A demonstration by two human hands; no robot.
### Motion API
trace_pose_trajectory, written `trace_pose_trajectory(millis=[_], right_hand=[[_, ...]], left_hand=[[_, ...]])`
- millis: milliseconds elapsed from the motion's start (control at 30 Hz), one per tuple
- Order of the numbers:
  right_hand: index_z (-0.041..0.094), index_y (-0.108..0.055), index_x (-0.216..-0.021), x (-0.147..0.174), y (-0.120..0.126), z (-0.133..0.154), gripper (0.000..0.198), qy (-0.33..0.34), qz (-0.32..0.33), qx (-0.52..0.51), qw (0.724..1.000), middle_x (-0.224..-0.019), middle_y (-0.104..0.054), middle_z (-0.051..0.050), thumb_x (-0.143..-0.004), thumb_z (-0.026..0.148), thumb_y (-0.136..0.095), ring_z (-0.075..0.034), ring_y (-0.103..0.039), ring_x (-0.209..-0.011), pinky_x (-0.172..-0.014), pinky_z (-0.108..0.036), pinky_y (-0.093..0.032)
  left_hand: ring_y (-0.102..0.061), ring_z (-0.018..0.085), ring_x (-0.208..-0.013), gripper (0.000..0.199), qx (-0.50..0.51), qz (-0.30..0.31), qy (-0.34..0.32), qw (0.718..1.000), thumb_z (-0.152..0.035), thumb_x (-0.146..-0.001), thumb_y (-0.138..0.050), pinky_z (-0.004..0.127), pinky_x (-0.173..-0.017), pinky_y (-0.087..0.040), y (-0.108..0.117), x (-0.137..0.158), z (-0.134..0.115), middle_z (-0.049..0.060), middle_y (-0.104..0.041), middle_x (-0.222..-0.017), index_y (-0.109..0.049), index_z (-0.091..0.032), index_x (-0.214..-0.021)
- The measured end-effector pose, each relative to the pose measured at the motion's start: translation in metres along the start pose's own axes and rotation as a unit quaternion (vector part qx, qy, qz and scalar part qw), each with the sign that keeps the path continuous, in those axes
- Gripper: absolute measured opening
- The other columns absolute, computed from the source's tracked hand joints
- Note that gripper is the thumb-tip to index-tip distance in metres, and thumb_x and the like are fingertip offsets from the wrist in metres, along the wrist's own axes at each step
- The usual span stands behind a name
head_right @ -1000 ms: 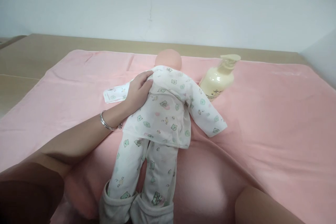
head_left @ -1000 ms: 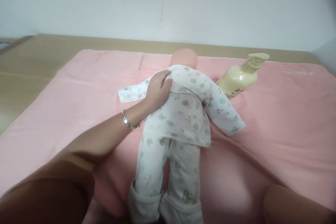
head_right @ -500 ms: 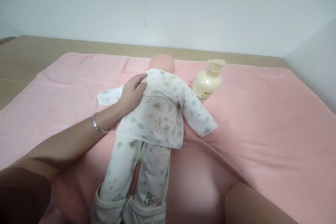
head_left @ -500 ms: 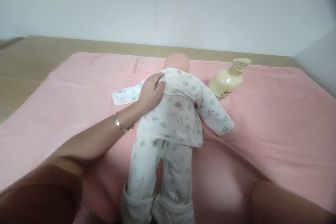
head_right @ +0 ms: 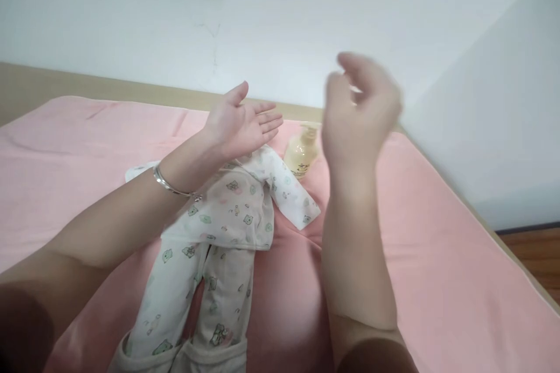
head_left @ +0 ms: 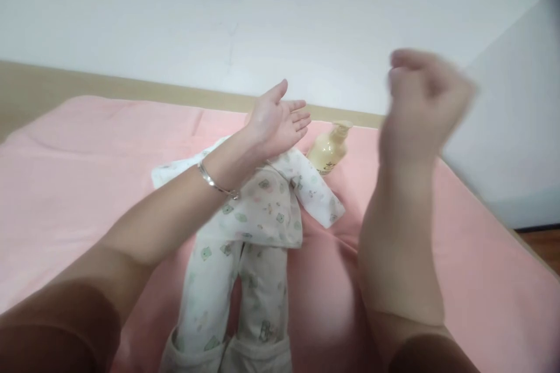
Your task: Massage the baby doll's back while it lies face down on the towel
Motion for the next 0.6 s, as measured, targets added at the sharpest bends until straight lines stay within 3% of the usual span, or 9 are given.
trace_pose_trajectory(millis=[100,200,367,500,600], right_hand=[[0.009,-0.053,-0.148,-0.004,-0.029,-0.006,0.056,-0.116,0.074,0.052,0.989,-0.163,-0.045,-0.02,-0.102,0.04,-0.045,-0.034,-0.039,-0.155,-0.129,-0.058,-0.033],[0.01,-0.045,-0.154,0.002,-0.056,-0.007,0.065,-0.104,0.163,0.131,0.972,-0.17,-0.031,-0.021,-0.106,0.051,-0.032,-0.037,-0.024,-0.162,-0.13,-0.068,-0.019],[0.01,-0.059,-0.14,0.011,-0.067,-0.005,0.072,-0.027,0.225,0.221,0.949,-0.156,-0.053,-0.021,-0.108,0.05,-0.008,-0.036,-0.042,-0.153,-0.13,-0.07,-0.011],[0.015,-0.07,-0.12,0.011,-0.064,-0.001,0.072,-0.02,0.234,0.226,0.945,-0.123,-0.074,-0.016,-0.108,0.048,-0.007,-0.033,-0.06,-0.135,-0.129,-0.07,-0.013],[0.016,-0.072,-0.105,0.011,-0.065,0.0,0.07,-0.027,0.235,0.227,0.945,-0.104,-0.077,-0.014,-0.108,0.048,-0.01,-0.031,-0.069,-0.119,-0.129,-0.067,-0.016]], left_hand=[[-0.039,0.03,-0.157,0.081,0.078,0.015,0.032,0.996,-0.063,-0.095,-0.037,0.039,-0.121,-0.044,-0.008,-0.007,0.005,0.019,-0.053,-0.153,-0.039,-0.01,-0.157],[-0.052,0.031,-0.146,0.076,0.145,0.04,0.057,0.987,-0.06,-0.098,-0.036,0.038,-0.118,-0.047,-0.015,-0.003,0.007,0.021,-0.064,-0.139,-0.045,-0.008,-0.152],[-0.065,0.031,-0.131,0.065,0.22,0.06,0.09,0.97,-0.057,-0.101,-0.032,0.042,-0.113,-0.052,-0.021,0.006,0.009,0.018,-0.071,-0.126,-0.056,-0.013,-0.142],[-0.067,0.031,-0.129,0.062,0.243,0.052,0.11,0.962,-0.054,-0.101,-0.032,0.043,-0.112,-0.053,-0.021,0.007,0.013,0.017,-0.072,-0.127,-0.058,-0.015,-0.141],[-0.067,0.03,-0.13,0.06,0.248,0.046,0.119,0.96,-0.053,-0.1,-0.034,0.042,-0.112,-0.053,-0.021,0.008,0.017,0.016,-0.071,-0.13,-0.059,-0.016,-0.141]])
Point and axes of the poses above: each hand's wrist, its own x-axis away from the middle knuckle, its own y-axis out of the back of the hand, z = x × y, the point moved 3 cm from there along -x, towards the middle knuckle
